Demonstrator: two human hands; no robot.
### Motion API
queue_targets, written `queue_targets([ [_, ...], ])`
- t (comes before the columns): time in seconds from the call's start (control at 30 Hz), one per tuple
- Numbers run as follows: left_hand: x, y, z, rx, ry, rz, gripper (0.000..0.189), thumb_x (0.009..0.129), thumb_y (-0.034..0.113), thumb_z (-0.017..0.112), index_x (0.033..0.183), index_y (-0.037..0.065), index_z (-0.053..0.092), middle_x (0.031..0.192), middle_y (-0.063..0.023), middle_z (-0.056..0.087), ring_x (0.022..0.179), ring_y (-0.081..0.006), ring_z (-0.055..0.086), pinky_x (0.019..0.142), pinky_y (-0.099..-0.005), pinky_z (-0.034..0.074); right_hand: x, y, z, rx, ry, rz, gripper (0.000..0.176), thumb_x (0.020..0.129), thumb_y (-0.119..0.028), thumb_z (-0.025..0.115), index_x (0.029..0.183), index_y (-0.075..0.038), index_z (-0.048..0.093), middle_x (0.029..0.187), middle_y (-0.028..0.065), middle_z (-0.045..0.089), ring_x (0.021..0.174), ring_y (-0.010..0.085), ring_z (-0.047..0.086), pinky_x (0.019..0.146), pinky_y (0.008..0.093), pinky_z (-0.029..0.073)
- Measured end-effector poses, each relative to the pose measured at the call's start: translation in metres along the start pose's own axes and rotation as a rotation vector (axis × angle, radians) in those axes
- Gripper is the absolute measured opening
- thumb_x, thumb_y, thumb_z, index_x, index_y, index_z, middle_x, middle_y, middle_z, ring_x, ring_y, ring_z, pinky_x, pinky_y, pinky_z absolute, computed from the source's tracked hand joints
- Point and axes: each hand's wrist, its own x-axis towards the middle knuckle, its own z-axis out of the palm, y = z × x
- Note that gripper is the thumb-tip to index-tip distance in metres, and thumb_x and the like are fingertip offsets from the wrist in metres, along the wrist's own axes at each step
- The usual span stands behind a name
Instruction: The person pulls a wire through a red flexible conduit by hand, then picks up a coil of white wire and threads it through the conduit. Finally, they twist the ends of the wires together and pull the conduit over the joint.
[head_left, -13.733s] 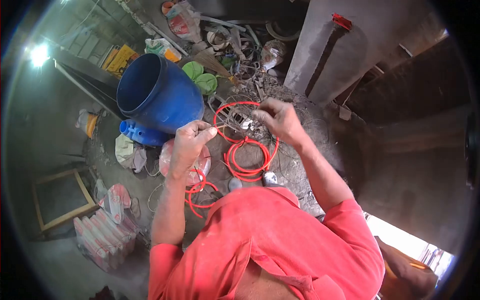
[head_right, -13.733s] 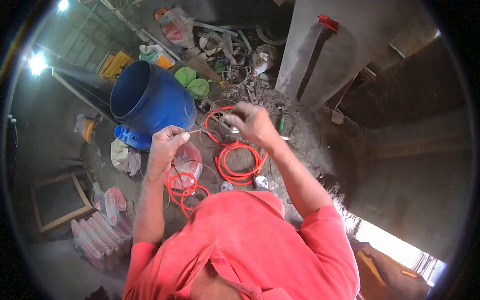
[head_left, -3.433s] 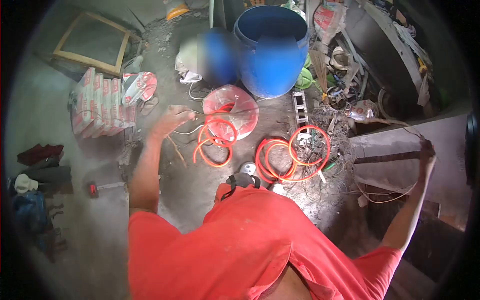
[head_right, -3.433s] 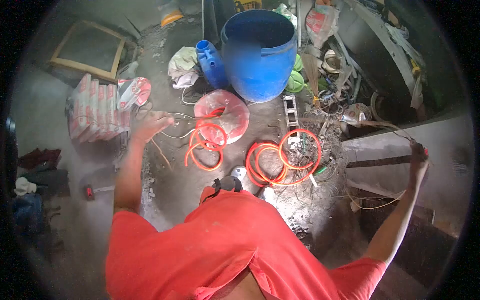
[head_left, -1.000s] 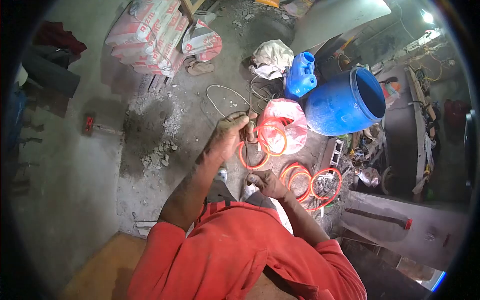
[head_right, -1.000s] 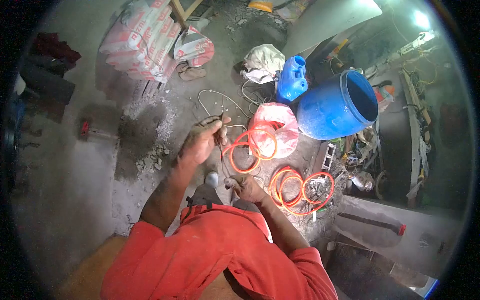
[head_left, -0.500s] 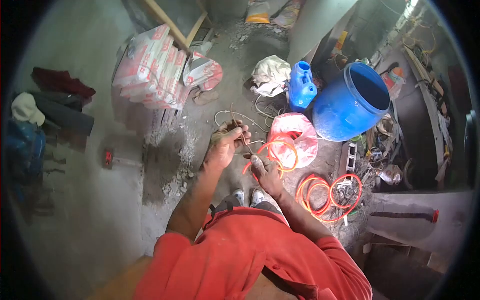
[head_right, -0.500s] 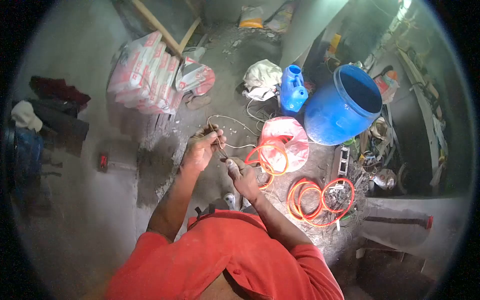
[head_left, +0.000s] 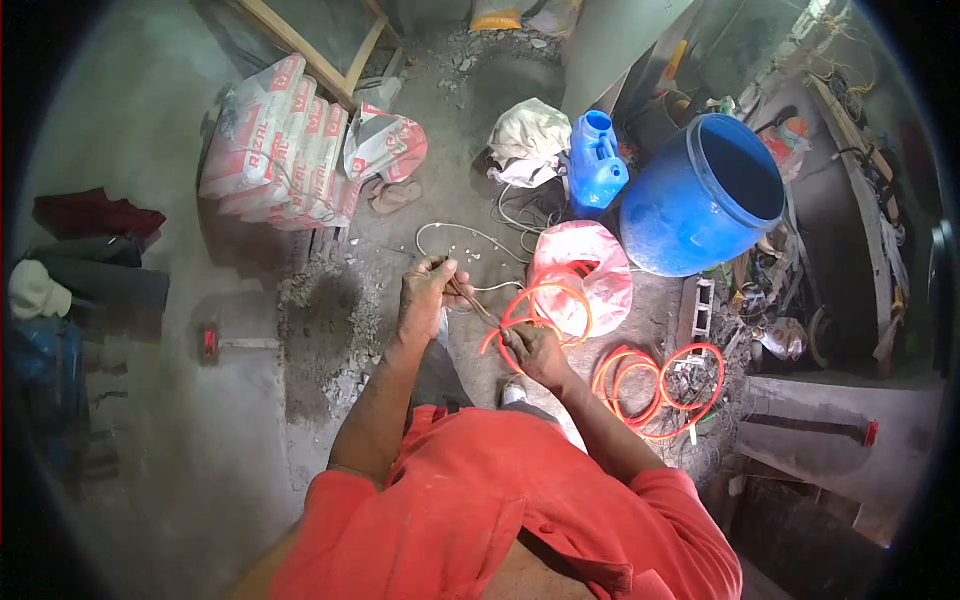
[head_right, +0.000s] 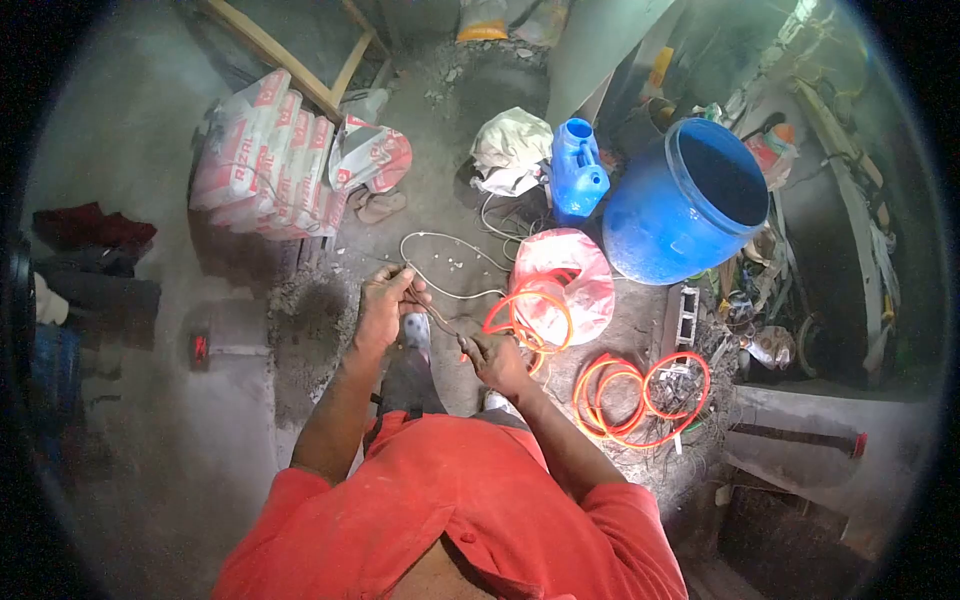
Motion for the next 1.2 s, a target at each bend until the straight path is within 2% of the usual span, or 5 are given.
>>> queue_targets([
  [0.47, 0.299, -0.010, -0.261, 0.093, 0.130, -0.369, 0.032, 0.088, 0.026, 0.068, 0.110, 0.004, 0.059, 0.091, -0.0091, 0.066, 0.065, -0.0161, 0.064, 0.047, -0.0264, 0.054, 0.210, 0.210, 0.006, -0.978, 0.322, 0.202, 0.052, 0.091, -0.049, 0.058, 0.118, -0.006, 0.064, 0.105, 0.0228, 0.068, 0.103, 0.0380, 0.064, 0.089, 0.0472, 0.049],
  [0.53, 0.299, 0.004, -0.310, 0.070, 0.213, -0.404, 0.029, 0.088, 0.026, 0.068, 0.105, 0.005, 0.059, 0.086, -0.0078, 0.064, 0.062, -0.0166, 0.064, 0.047, -0.0264, 0.053, 0.234, 0.243, -0.015, -0.608, -0.019, 0.933, 0.066, 0.089, -0.056, 0.056, 0.128, -0.003, 0.058, 0.120, 0.0270, 0.063, 0.114, 0.0402, 0.060, 0.098, 0.0465, 0.045],
  [1.07, 0.549, 0.107, -0.350, 0.039, 0.360, -0.363, 0.031, 0.094, 0.030, 0.062, 0.107, 0.003, 0.056, 0.087, -0.0089, 0.064, 0.066, -0.0182, 0.065, 0.053, -0.0301, 0.056, 0.483, 0.362, -0.009, -0.136, -0.311, 0.931, 0.037, 0.087, -0.042, 0.064, 0.105, -0.011, 0.071, 0.098, 0.0132, 0.072, 0.085, 0.0298, 0.068, 0.074, 0.0392, 0.053],
  [1.13, 0.607, 0.091, -0.359, 0.118, 0.274, -0.417, 0.020, 0.090, 0.023, 0.060, 0.102, 0.007, 0.060, 0.085, -0.0080, 0.065, 0.065, -0.0214, 0.063, 0.058, -0.0321, 0.056, 0.531, 0.373, -0.036, -0.742, -0.457, 0.036, 0.035, 0.092, -0.030, 0.064, 0.117, -0.005, 0.064, 0.084, 0.0098, 0.067, 0.070, 0.0233, 0.064, 0.062, 0.0386, 0.052],
  [1.2, 0.656, 0.100, -0.345, 0.183, 0.244, -0.425, 0.017, 0.088, 0.022, 0.060, 0.099, 0.009, 0.061, 0.082, -0.0075, 0.065, 0.063, -0.0208, 0.062, 0.055, -0.0326, 0.055, 0.556, 0.472, -0.041, -0.824, -0.360, 0.213, 0.029, 0.084, -0.031, 0.066, 0.111, -0.020, 0.068, 0.089, 0.0097, 0.069, 0.073, 0.0324, 0.067, 0.061, 0.0447, 0.053],
])
